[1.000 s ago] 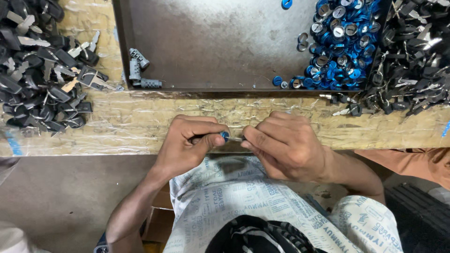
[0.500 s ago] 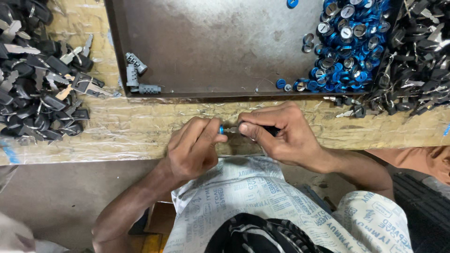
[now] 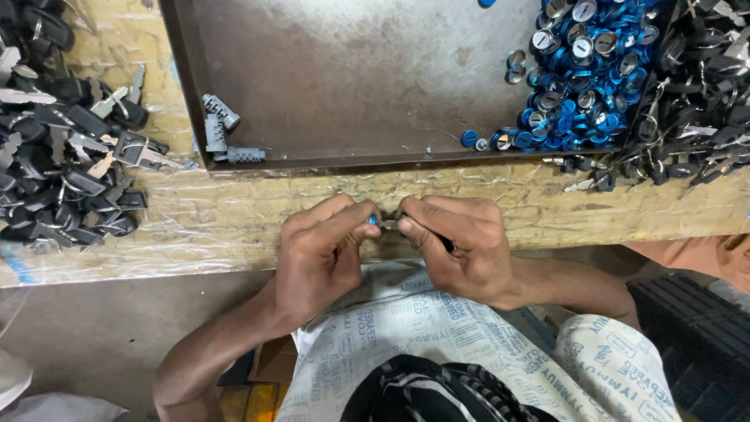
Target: The person sits at a workbench assembling lock cylinders. They pick small blue caps and metal components from a tray, press the caps into lock bodies by hand, and place finished assemblies with keys on the bench, repeating the cycle with new parts.
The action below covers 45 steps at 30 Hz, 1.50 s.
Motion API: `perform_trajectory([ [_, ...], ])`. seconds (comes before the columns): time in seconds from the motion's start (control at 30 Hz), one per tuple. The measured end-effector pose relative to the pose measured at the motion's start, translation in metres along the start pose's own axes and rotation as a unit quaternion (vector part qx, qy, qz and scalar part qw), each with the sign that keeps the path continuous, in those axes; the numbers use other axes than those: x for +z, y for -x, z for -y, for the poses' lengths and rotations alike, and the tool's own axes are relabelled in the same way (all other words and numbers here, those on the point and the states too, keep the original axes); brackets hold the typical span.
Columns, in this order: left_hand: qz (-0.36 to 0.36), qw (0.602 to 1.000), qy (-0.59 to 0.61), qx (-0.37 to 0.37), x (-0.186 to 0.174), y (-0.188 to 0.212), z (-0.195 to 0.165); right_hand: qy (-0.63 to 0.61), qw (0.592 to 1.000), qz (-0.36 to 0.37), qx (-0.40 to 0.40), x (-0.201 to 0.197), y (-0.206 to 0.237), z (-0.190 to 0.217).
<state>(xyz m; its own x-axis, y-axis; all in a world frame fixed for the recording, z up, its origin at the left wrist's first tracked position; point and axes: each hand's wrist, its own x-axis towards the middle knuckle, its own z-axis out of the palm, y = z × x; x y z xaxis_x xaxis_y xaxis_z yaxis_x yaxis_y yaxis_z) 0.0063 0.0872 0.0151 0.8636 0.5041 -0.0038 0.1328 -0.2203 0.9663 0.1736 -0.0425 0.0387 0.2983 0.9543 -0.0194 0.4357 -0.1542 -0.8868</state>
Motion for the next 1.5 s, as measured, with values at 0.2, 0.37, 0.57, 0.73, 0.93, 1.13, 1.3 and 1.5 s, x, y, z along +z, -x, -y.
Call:
perform_trajectory([
  [0.2, -0.016, 0.986, -0.086, 0.145, 0.005, 0.005, 0.006, -0.05, 0.998, 0.016, 0.025, 0.002, -0.002, -0.006],
  [0.37, -0.041, 0.993, -0.053, 0.093, 0.014, 0.006, 0.012, -0.068, 0.995, 0.013, 0.074, 0.007, 0.0, -0.01],
  [0.57, 0.034, 0.999, 0.026, 0.017, 0.007, 0.007, 0.017, -0.035, 0.999, 0.03, 0.006, 0.01, 0.005, -0.007],
  [0.73, 0.009, 0.997, 0.053, 0.051, 0.003, 0.004, 0.01, -0.055, 0.998, 0.015, 0.014, 0.004, 0.0, 0.002],
  [0.93, -0.033, 0.964, -0.112, 0.24, -0.003, -0.002, 0.003, -0.087, 0.98, 0.146, 0.103, -0.013, -0.001, 0.0],
  [1.13, 0.068, 0.996, 0.03, -0.046, 0.014, 0.017, 0.012, 0.033, 0.984, 0.128, -0.12, -0.007, 0.021, -0.009],
  [1.3, 0.033, 0.999, 0.038, 0.017, 0.026, 0.017, 0.016, 0.082, 0.973, 0.152, -0.152, -0.007, 0.028, -0.014],
  [1.5, -0.035, 0.963, -0.107, 0.244, 0.024, 0.01, 0.017, -0.23, 0.943, 0.226, 0.083, 0.002, 0.032, -0.023],
])
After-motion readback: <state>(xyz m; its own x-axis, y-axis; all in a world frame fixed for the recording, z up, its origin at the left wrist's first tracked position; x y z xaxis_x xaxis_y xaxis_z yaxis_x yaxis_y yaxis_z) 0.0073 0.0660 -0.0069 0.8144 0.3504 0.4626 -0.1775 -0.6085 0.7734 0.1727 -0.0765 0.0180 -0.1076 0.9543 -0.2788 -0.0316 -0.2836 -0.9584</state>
